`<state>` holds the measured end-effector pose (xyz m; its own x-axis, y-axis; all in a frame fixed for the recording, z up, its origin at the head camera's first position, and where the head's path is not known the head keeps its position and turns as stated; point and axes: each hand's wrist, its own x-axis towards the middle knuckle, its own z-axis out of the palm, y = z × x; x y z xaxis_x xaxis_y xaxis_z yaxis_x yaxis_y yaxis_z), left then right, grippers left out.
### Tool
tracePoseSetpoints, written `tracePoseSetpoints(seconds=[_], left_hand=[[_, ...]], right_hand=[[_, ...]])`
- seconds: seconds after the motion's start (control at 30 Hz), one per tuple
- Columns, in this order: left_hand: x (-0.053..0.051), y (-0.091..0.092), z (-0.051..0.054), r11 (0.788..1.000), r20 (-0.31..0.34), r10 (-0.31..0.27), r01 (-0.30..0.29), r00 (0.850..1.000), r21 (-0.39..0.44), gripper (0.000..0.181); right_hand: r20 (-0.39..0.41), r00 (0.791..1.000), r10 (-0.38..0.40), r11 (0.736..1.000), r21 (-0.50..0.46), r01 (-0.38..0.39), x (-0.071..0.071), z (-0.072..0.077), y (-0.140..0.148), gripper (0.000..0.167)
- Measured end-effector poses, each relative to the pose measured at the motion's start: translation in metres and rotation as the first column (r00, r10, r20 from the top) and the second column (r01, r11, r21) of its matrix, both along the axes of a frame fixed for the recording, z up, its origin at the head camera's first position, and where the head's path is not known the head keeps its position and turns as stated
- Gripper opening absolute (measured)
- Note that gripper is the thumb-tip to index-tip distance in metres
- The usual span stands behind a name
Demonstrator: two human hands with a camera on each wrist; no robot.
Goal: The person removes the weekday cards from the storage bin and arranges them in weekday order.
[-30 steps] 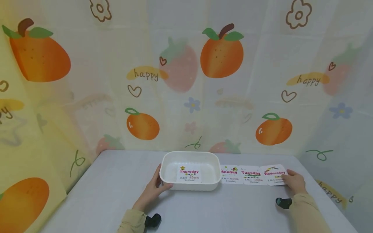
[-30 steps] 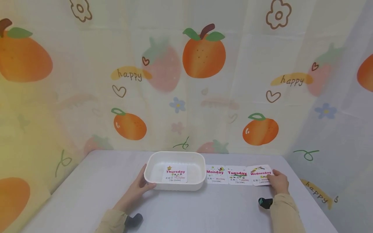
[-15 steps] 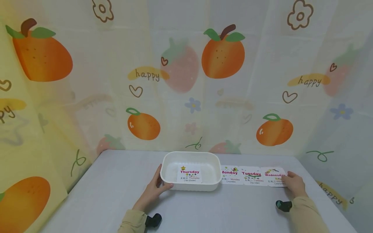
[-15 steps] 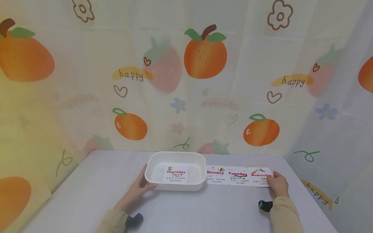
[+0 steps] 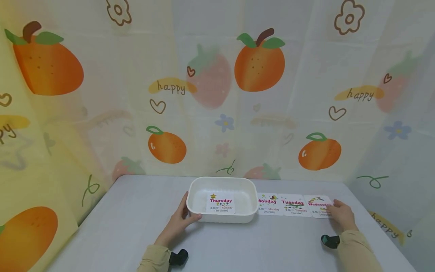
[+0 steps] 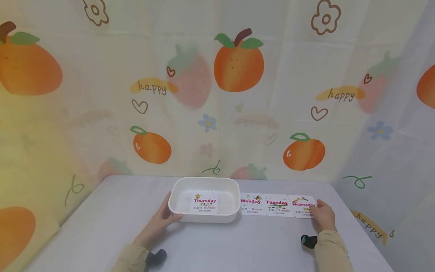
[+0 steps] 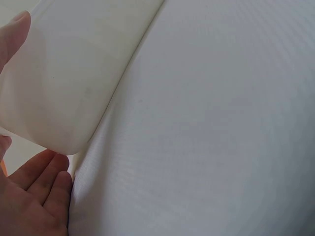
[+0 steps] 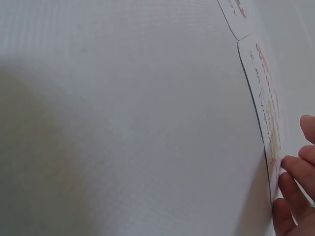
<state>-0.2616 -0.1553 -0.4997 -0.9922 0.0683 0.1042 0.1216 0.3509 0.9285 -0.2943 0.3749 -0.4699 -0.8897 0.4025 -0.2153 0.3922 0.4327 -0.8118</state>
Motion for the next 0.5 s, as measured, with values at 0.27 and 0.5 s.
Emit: tracePoseSetpoints(seconds=[0.27,0.5], left_hand=[[-0.0012,-0.0001,-0.0018,1.0,-0.006,0.008,-0.008,1.0,-0.006,0.102],[-0.0003,0.0,0.0,1.0,0.005,0.009,-0.009,1.0,-0.005,0.102]], right_hand=[[0.02,0.999,0.026,0.999,-0.021,-0.026,-0.0006,-0.0015,0.0041,0.069],[-0.002,1.0,-0.003,0.999,-0.051,0.003,0.0045,-0.0004,0.0002,0.073]])
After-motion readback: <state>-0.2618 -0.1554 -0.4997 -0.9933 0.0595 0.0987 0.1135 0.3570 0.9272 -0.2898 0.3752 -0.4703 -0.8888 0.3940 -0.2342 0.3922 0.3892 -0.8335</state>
